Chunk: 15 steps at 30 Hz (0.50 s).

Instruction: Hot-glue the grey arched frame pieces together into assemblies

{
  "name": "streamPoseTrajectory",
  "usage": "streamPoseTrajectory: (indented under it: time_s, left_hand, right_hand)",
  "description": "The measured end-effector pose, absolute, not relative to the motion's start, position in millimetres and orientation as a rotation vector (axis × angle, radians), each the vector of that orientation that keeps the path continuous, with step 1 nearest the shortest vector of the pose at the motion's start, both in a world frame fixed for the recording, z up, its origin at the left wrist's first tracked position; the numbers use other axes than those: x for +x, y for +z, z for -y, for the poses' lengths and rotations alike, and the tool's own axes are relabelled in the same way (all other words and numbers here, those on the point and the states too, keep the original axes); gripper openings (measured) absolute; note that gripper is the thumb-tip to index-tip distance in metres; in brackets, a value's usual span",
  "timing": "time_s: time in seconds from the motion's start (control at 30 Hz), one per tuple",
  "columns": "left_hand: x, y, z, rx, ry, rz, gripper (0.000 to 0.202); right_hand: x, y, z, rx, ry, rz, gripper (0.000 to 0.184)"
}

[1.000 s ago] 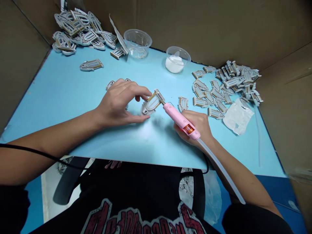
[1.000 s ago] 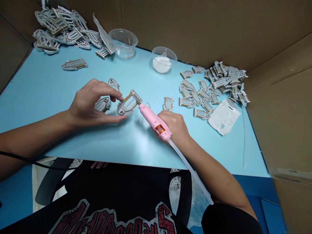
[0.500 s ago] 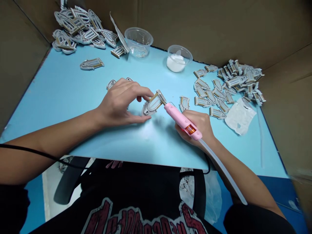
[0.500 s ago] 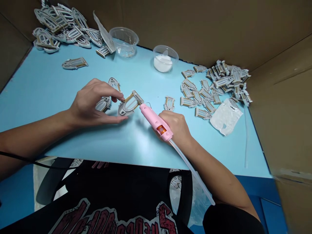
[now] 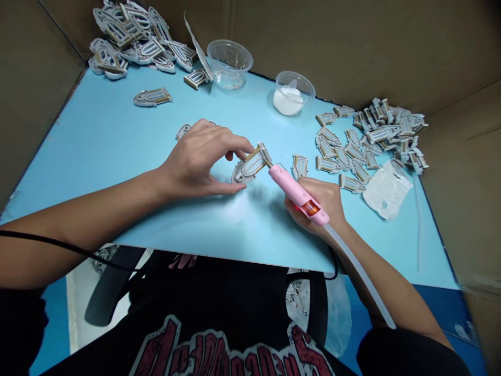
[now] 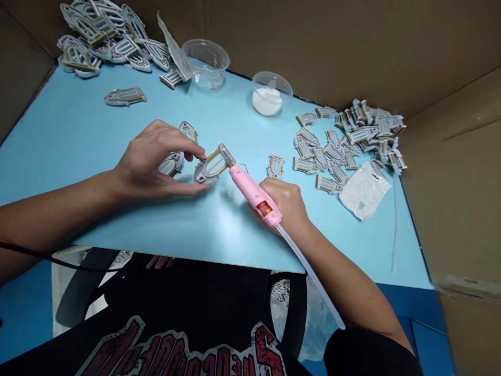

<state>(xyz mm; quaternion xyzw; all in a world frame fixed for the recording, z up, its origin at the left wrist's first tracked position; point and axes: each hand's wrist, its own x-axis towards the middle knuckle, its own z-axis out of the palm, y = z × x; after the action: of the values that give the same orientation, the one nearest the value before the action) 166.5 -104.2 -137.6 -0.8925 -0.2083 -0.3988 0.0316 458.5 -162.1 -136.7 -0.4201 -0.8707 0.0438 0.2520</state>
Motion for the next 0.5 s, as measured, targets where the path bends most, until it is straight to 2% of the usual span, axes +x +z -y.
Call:
streamPoseTrajectory:
  time_s: [0.17,0.5]
  left_hand:
    - [168.3,-136.1,104.6,-2.712,-1.31,0.561,0.042]
    - [167.7,-138.9,107.1,-2.816,-1.198,0.744,0.039]
  right_hand:
    - [457.7,-136.4,161.6,-1.162,0.123,2.379,0.031]
    - [458.8,-137.4,162.8,-1.173,0.151,2.376,0.029]
